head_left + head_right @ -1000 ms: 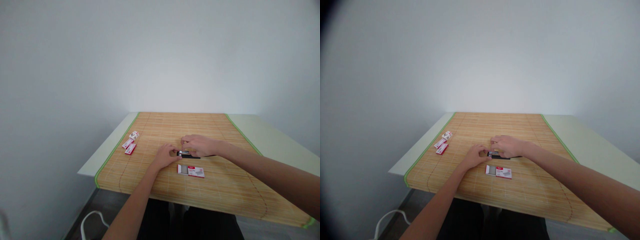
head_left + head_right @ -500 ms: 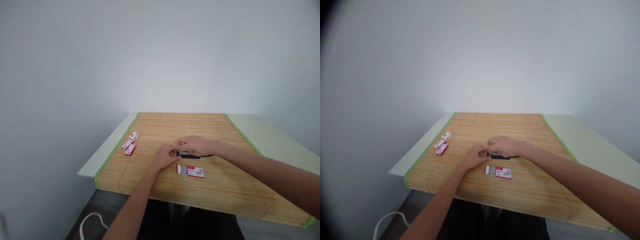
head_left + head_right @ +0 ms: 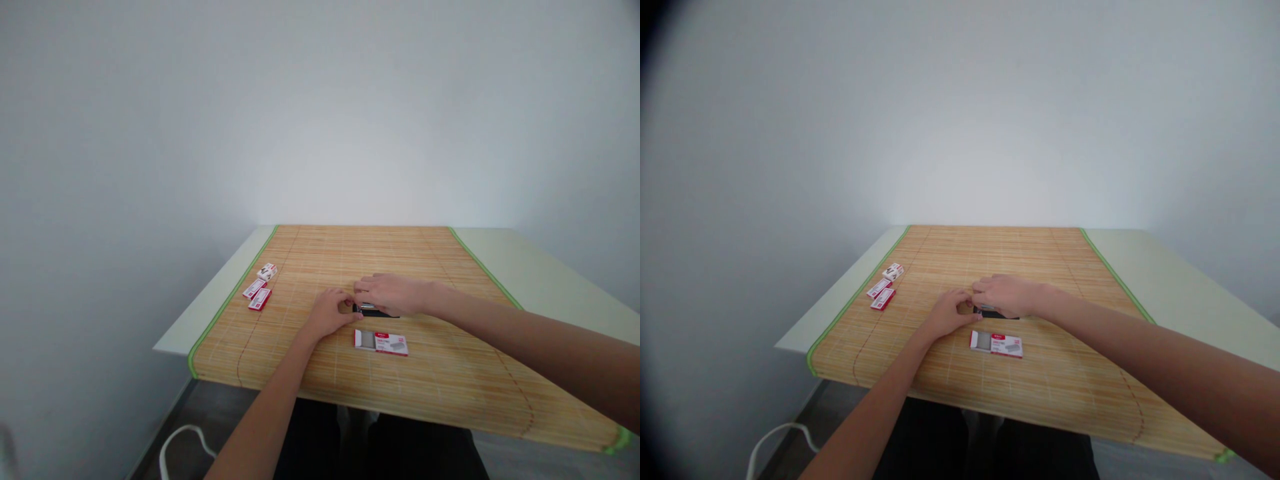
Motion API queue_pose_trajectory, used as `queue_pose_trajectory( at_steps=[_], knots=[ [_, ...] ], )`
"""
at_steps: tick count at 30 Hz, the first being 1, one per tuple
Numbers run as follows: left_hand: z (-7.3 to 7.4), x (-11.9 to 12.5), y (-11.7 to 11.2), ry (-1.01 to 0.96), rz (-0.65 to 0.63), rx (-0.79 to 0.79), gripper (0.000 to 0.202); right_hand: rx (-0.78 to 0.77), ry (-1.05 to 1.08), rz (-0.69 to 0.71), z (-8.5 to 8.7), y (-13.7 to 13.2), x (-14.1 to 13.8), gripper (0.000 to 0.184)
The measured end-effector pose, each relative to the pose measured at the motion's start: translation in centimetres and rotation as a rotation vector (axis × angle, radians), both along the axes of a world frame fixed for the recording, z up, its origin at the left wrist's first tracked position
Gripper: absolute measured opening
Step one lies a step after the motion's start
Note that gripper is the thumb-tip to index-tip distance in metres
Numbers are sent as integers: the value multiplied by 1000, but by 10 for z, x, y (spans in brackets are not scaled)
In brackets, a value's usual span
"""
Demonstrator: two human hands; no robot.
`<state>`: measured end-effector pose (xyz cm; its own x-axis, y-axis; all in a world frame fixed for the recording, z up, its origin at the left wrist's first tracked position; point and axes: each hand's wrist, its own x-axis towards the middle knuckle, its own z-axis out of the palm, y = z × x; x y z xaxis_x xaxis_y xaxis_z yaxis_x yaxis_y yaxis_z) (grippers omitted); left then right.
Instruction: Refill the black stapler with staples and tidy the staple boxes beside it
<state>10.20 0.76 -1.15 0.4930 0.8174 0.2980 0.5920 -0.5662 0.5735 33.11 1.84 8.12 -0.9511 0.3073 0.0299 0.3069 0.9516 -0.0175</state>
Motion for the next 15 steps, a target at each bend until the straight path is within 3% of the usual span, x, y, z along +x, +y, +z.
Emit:
queue_pose_trajectory(
  at_steps=[7,15],
  knots=[
    [-1,0,1,0,13,0,29,-22,-46,-6,-3,2,-5,26],
    [-1,0,1,27,12,-13,28,-339,74,-124,-15,7,7,49]
  ],
)
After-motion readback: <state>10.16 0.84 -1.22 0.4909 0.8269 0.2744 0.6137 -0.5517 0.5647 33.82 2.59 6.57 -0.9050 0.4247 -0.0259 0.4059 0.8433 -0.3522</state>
